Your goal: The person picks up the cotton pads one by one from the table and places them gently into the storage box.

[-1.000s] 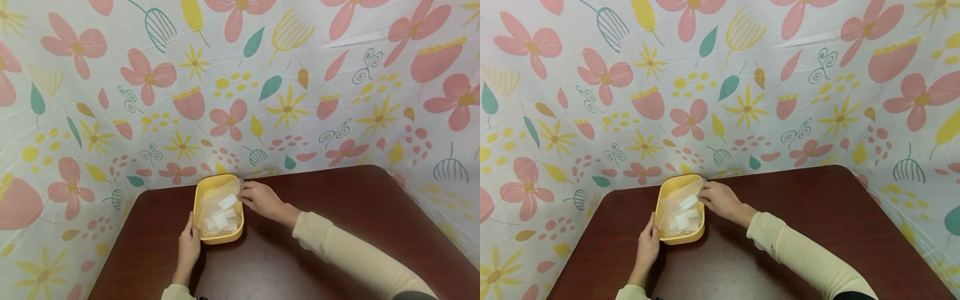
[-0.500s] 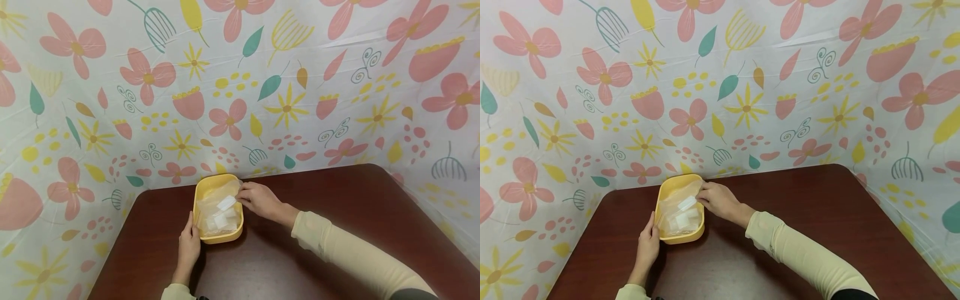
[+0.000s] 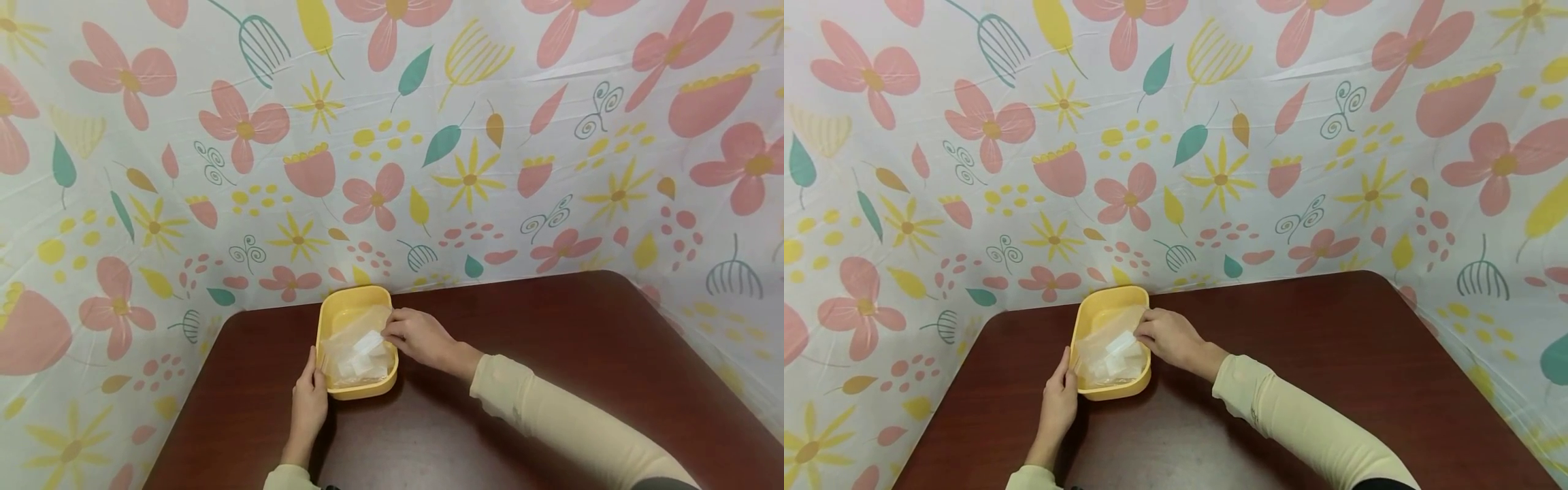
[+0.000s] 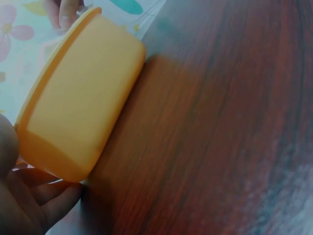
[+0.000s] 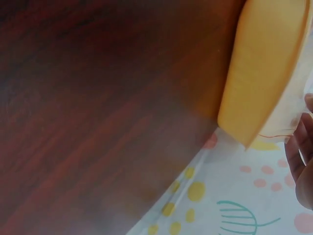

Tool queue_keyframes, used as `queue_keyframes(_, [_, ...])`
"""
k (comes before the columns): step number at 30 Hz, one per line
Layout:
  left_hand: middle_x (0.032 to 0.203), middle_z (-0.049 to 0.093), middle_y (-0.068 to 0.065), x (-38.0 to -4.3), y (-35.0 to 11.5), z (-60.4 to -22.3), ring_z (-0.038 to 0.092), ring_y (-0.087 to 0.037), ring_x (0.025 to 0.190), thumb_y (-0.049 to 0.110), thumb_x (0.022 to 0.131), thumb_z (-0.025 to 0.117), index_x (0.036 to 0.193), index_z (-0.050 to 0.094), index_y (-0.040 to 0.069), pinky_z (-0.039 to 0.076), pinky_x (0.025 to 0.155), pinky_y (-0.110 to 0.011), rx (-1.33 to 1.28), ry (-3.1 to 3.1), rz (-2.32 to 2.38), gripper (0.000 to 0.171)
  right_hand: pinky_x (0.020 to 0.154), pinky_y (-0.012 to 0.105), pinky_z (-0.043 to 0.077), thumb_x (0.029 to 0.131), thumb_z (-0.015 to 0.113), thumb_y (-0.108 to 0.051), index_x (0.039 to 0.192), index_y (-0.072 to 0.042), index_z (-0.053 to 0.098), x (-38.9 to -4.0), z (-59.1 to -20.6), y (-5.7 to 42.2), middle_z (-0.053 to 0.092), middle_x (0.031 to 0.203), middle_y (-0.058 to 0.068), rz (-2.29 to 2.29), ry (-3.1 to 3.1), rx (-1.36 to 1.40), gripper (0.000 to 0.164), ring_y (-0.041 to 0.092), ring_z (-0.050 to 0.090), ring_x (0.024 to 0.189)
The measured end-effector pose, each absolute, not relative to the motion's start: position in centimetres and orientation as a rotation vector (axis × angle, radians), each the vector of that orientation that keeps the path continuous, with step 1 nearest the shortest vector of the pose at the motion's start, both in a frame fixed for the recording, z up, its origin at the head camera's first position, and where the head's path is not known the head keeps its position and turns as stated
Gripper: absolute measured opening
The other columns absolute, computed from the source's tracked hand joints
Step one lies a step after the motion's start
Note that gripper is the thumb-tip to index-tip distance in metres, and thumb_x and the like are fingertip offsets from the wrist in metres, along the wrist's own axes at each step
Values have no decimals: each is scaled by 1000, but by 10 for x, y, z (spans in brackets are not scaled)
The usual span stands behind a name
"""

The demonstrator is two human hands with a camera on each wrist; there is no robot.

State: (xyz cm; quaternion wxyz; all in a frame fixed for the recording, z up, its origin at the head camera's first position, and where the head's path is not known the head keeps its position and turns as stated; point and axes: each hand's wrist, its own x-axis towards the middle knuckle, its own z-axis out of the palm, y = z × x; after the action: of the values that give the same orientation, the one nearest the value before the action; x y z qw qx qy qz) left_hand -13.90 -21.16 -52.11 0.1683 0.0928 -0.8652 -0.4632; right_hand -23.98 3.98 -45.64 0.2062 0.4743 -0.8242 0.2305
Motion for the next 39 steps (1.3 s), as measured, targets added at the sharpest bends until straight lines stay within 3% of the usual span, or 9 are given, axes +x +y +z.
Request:
queue_keyframes(3, [148,46,-17,-139,-212,-521,56,-29,113,11,107,42,156,37,11,44,97,-48,265,-2458,-1318,50,83,26,52,88,79,-11,92,-14,81,-238,-464,38,68,97,-2,629,-2301,1338,6,14,64,93])
queue_keyframes(9, [149,45,-16,-139,-212,-520,47,-32,133,11,106,43,156,37,10,38,107,-52,268,-2454,-1336,50,83,24,51,87,79,-10,93,-16,82,-236,-476,35,66,97,-2,570,-2318,1366,8,14,62,94])
queue_keyframes(15, [150,45,-17,-139,-211,-519,45,-33,134,11,106,43,156,38,10,38,107,-53,267,-2443,-1338,50,81,25,49,88,76,-9,89,-16,81,-237,-473,30,67,94,-2,525,-2321,1396,9,15,59,89])
queue_keyframes(23, [151,43,-15,-139,-211,-520,51,-29,126,13,107,42,157,36,12,41,103,-50,285,-2454,-1349,50,76,35,45,92,67,-19,76,-26,74,-233,-468,22,70,93,-8,284,-2493,1415,19,17,51,94])
queue_keyframes(27, [151,44,-17,-137,-211,-522,46,-32,133,13,107,42,157,36,11,39,106,-52,278,-2454,-1350,50,81,42,47,94,63,-18,74,-27,73,-231,-469,20,71,93,-10,280,-2544,1409,24,16,50,97])
queue_keyframes(39, [154,40,-14,-139,-213,-519,41,-31,137,13,108,40,158,33,13,36,109,-51,271,-2480,-1366,50,79,34,42,95,65,-21,73,-26,70,-232,-473,22,71,96,-10,326,-2500,1366,23,15,52,100])
